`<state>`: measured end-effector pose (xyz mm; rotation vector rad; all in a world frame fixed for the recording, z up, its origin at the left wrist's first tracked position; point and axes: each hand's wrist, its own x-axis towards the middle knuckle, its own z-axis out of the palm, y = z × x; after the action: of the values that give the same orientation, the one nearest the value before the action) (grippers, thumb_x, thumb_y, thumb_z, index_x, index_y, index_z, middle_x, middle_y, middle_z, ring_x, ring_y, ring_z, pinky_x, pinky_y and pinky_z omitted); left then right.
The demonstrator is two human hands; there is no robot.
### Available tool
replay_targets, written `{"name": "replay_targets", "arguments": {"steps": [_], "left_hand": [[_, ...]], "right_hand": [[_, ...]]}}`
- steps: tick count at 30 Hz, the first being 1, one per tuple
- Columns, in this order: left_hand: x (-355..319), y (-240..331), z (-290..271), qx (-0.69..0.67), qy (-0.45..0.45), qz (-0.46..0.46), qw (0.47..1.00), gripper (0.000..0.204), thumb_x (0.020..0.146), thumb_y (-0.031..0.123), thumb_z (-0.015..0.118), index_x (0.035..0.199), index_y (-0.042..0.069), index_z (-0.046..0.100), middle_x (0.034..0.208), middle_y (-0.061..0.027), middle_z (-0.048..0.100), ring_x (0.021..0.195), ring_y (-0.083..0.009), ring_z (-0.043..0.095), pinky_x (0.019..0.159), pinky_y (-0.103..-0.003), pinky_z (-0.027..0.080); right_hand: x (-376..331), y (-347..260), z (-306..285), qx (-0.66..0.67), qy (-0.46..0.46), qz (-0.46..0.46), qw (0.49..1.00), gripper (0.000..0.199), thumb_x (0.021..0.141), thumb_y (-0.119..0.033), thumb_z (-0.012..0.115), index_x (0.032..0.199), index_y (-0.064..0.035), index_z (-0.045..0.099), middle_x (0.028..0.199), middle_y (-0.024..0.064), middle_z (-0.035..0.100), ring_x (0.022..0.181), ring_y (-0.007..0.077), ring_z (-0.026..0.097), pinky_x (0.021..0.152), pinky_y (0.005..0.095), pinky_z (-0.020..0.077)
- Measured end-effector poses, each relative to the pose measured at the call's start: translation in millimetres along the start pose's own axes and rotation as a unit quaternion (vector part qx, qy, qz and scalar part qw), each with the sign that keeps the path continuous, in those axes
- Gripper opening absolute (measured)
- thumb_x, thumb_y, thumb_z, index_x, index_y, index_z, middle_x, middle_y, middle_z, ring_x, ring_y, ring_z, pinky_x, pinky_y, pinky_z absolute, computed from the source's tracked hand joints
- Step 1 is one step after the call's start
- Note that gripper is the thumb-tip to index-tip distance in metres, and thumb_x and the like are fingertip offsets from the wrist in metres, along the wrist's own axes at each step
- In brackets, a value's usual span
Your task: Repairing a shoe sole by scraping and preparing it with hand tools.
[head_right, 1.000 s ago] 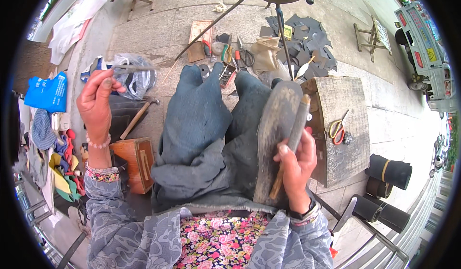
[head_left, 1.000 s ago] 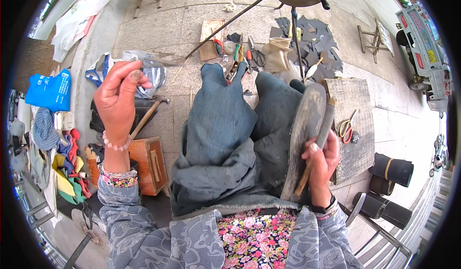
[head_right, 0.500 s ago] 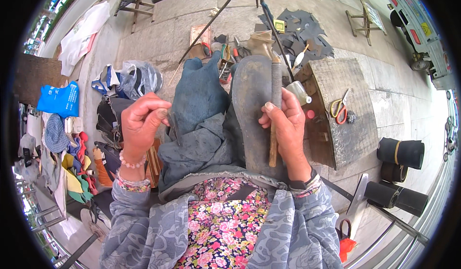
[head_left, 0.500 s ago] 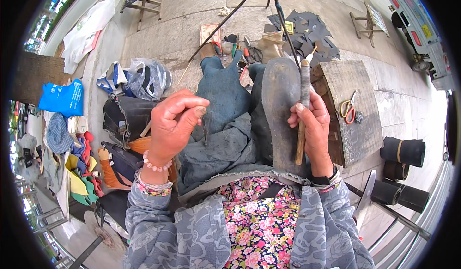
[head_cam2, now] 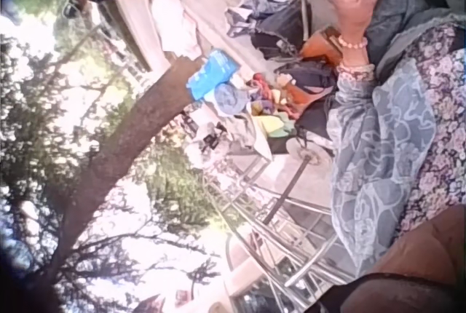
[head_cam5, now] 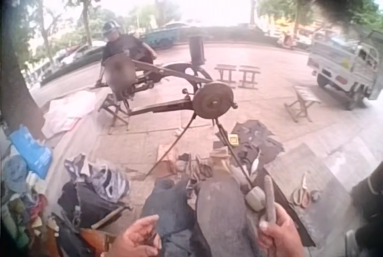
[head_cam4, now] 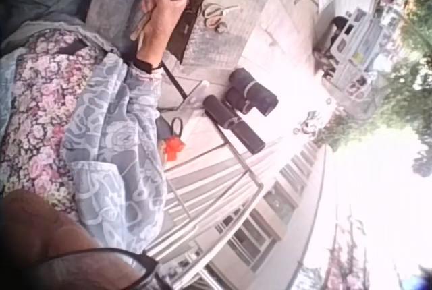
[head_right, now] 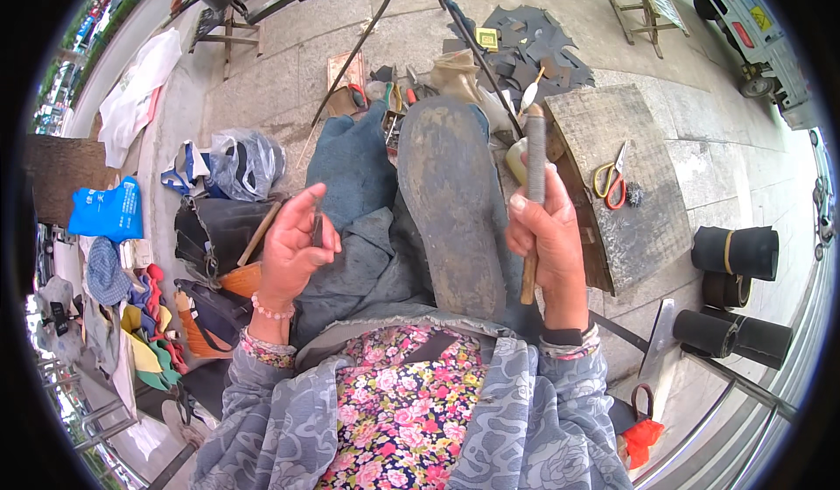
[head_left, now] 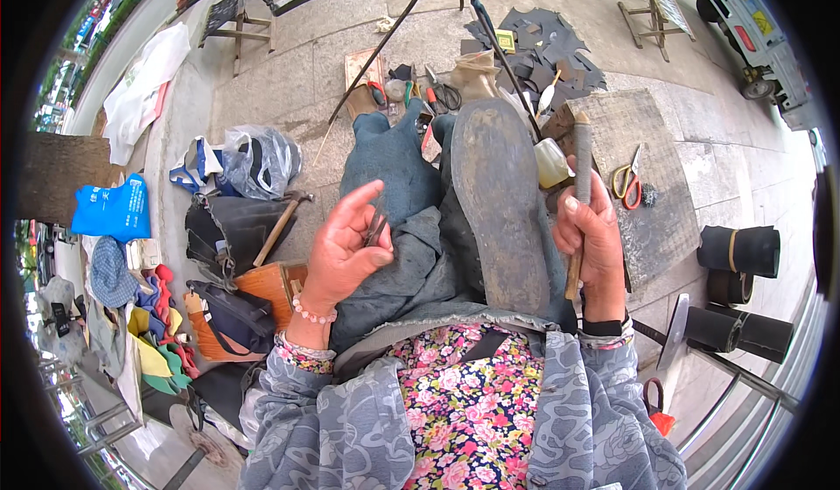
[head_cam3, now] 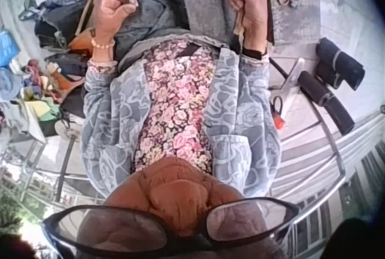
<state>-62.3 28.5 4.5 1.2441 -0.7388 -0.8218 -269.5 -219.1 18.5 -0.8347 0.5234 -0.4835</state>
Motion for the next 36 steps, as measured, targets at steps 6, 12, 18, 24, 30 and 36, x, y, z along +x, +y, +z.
{"name": "replay_targets", "arguments": {"steps": [6,12,18,24,30,36], "left_hand": [[-4.3,13.0,18.2,0.159,0.039,-0.069,0.984,0.033,0.087,0.001,0.063,0.119,-0.002,0.056,0.089,0.0015,0.055,0.074,-0.0031,0.049,0.065,-0.018,0.042],[4.8,13.9,54.0,0.124,-0.05,-0.111,0.985,0.023,0.087,0.01,0.065,0.108,-0.001,0.06,0.093,-0.0014,0.06,0.079,-0.0039,0.05,0.066,-0.023,0.045],[9.0,-10.0,58.6,0.064,-0.051,-0.094,0.992,0.023,0.088,0.01,0.065,0.106,-0.002,0.057,0.09,0.0004,0.057,0.082,-0.0038,0.05,0.071,-0.022,0.045],[-0.9,4.3,44.5,-0.05,-0.027,-0.165,0.985,0.033,0.097,0.018,0.053,0.122,-0.002,0.054,0.089,-0.0014,0.057,0.068,-0.0025,0.046,0.058,-0.018,0.039],[-2.8,5.3,35.0,-0.202,0.006,-0.16,0.966,0.039,0.1,0.026,0.049,0.125,-0.004,0.052,0.091,-0.0039,0.057,0.063,-0.0052,0.044,0.054,-0.019,0.034],[5.2,19.1,38.8,-0.192,0.014,-0.171,0.966,0.032,0.098,0.023,0.053,0.117,-0.003,0.054,0.085,-0.0051,0.06,0.06,-0.0064,0.048,0.052,-0.02,0.035]], "right_hand": [[-5.2,13.5,-10.0,-0.208,0.078,0.029,0.975,0.047,0.077,-0.002,0.07,0.119,-0.002,0.05,0.08,0.0023,0.058,0.045,0.0053,0.043,0.038,0.0206,0.0324],[-5.4,21.1,5.8,-0.375,0.094,0.026,0.922,0.051,0.07,-0.004,0.072,0.117,0.0006,0.053,0.085,0.0014,0.055,0.05,0.0062,0.048,0.04,0.0209,0.0363],[-8.2,21.7,5.8,-0.373,0.096,0.017,0.923,0.049,0.073,-0.005,0.069,0.118,-0.0001,0.052,0.079,-0.0001,0.054,0.05,0.0057,0.047,0.041,0.0193,0.0357],[-1.1,16.9,16.3,-0.349,0.066,0.008,0.935,0.035,0.085,-0.011,0.062,0.117,-0.0007,0.054,0.071,-0.0032,0.05,0.049,0.004,0.044,0.042,0.0204,0.0344],[-8.2,-2.2,39.1,-0.399,0.048,-0.06,0.914,0.038,0.091,-0.014,0.058,0.125,0.0021,0.053,0.072,-0.0031,0.051,0.051,0.0029,0.044,0.045,0.0197,0.0356],[-13.6,-17.9,46.2,-0.316,0.002,-0.04,0.948,0.039,0.095,-0.018,0.052,0.128,0.0018,0.05,0.08,0.0046,0.06,0.049,0.0061,0.048,0.044,0.0206,0.039]]}}
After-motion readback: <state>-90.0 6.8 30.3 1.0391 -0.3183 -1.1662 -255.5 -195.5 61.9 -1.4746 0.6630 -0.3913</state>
